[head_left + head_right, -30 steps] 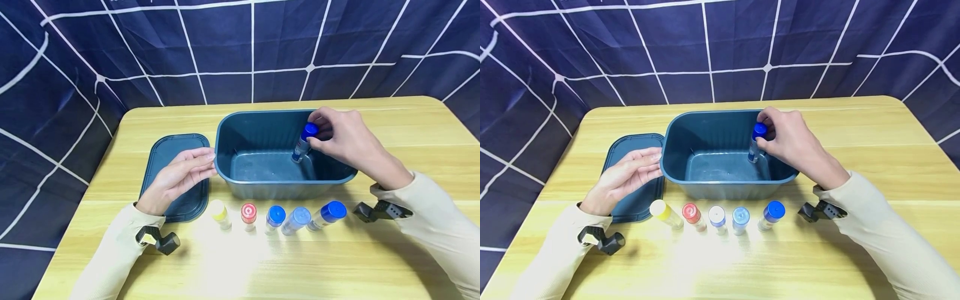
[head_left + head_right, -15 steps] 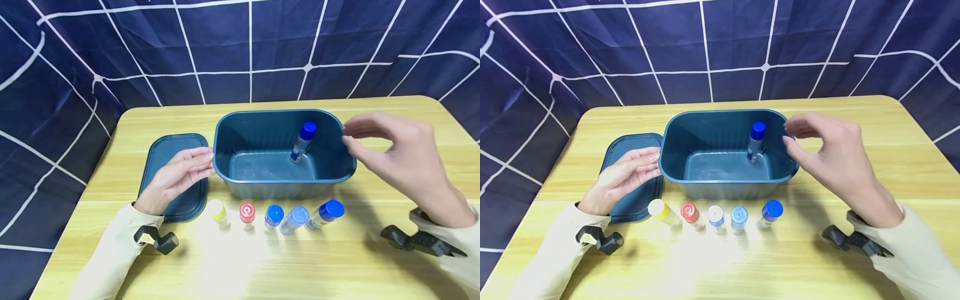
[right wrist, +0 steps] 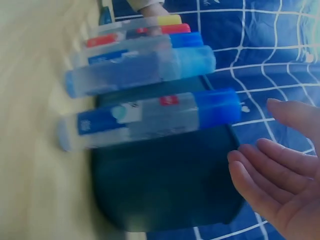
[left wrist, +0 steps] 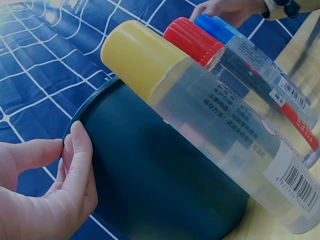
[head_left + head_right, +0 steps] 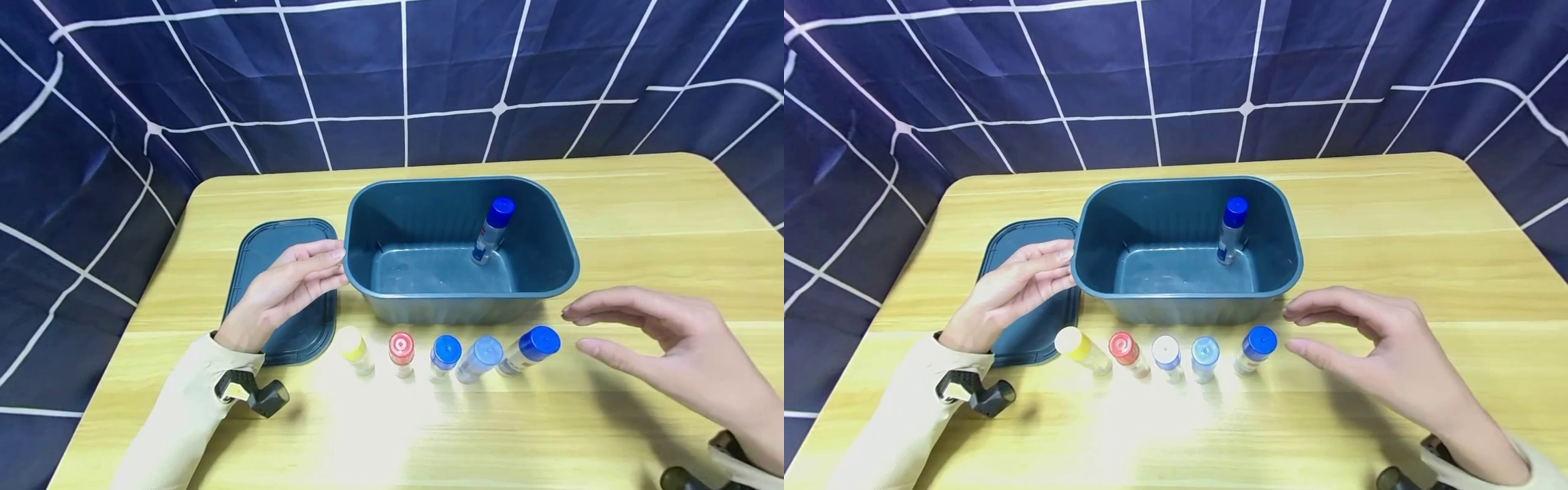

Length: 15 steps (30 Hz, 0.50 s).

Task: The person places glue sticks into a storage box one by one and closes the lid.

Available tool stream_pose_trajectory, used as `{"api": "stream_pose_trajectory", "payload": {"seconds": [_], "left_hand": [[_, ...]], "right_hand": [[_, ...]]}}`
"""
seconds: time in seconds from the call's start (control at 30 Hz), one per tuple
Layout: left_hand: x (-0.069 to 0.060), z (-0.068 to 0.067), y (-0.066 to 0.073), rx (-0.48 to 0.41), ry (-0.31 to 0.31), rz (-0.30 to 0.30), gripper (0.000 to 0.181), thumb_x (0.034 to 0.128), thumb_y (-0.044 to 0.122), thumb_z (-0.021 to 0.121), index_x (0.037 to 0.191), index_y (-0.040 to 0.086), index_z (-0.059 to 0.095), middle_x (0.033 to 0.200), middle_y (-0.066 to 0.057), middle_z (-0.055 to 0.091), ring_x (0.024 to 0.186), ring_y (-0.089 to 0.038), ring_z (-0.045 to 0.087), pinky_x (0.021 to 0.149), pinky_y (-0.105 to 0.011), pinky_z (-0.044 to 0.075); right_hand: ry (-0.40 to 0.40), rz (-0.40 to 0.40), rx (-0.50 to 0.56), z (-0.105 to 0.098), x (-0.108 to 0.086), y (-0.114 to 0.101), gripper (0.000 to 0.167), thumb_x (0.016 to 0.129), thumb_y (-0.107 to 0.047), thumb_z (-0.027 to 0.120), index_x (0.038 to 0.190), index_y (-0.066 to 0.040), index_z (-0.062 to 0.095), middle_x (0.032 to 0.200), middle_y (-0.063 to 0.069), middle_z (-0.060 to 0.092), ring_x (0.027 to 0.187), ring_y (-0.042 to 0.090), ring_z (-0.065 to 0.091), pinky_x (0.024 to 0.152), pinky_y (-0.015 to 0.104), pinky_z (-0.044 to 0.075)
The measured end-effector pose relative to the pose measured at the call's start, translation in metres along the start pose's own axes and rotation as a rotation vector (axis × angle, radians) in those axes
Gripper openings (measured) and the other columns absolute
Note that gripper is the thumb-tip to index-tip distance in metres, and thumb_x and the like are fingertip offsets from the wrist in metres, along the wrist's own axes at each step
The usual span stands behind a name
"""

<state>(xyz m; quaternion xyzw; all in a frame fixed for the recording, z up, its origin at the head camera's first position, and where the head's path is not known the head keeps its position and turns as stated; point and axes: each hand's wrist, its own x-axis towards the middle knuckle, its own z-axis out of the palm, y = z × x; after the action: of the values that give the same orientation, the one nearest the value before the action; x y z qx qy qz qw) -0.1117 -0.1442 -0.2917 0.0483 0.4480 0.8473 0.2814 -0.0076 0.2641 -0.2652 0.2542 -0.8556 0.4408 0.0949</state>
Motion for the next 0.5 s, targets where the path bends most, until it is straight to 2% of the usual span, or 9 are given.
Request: {"api": "stream_pose_trajectory", "payload": {"seconds": [0.07,0.1,0.17,0.3,0.33,0.5], "left_hand": [[0.000,0.000,0.000,-0.003,0.002,0.000,0.011,0.0952,-0.003,0.055,0.104,-0.001,0.063,0.088,-0.010,0.068,0.081,-0.016,0.068,0.083,-0.028,0.056],[0.000,0.000,0.000,-0.002,0.002,0.000,0.011,0.0952,-0.003,0.055,0.104,-0.001,0.063,0.089,-0.010,0.068,0.081,-0.016,0.068,0.083,-0.028,0.056],[0.001,0.000,0.000,-0.003,0.000,0.001,0.012,0.0955,-0.002,0.055,0.105,-0.002,0.063,0.090,-0.010,0.068,0.083,-0.017,0.068,0.084,-0.029,0.056],[0.002,0.000,0.000,-0.006,0.001,-0.003,0.012,0.0957,-0.002,0.055,0.106,-0.002,0.062,0.090,-0.011,0.068,0.083,-0.017,0.068,0.084,-0.029,0.056],[0.002,0.000,0.000,-0.007,0.005,-0.004,0.012,0.0956,-0.002,0.055,0.106,-0.002,0.061,0.091,-0.011,0.068,0.083,-0.017,0.068,0.083,-0.029,0.056],[0.000,0.000,0.002,0.012,0.028,-0.007,0.017,0.0960,-0.001,0.055,0.112,-0.004,0.056,0.096,-0.012,0.068,0.087,-0.018,0.068,0.084,-0.029,0.056]], "right_hand": [[-0.013,0.056,-0.054,0.005,-0.001,-0.008,0.055,0.061,0.024,0.078,0.109,0.001,0.066,0.103,0.008,0.070,0.095,0.011,0.067,0.086,0.014,0.050],[-0.010,0.079,-0.037,0.008,-0.002,-0.009,0.056,0.060,0.024,0.077,0.110,0.001,0.066,0.104,0.008,0.070,0.096,0.011,0.067,0.086,0.014,0.050],[0.014,0.086,0.096,0.013,-0.005,-0.007,0.055,0.062,0.027,0.075,0.111,0.006,0.064,0.106,0.011,0.069,0.097,0.013,0.067,0.087,0.015,0.050],[0.069,0.037,0.380,0.025,-0.015,0.007,0.053,0.063,0.033,0.068,0.113,0.017,0.057,0.110,0.019,0.067,0.102,0.019,0.066,0.090,0.019,0.049],[0.080,0.051,0.409,0.027,-0.018,0.008,0.053,0.064,0.033,0.067,0.114,0.018,0.056,0.111,0.020,0.066,0.103,0.019,0.066,0.091,0.019,0.049],[0.126,0.136,0.392,0.042,-0.027,0.010,0.054,0.064,0.033,0.067,0.115,0.017,0.056,0.112,0.014,0.067,0.104,0.016,0.065,0.092,0.021,0.049]]}}
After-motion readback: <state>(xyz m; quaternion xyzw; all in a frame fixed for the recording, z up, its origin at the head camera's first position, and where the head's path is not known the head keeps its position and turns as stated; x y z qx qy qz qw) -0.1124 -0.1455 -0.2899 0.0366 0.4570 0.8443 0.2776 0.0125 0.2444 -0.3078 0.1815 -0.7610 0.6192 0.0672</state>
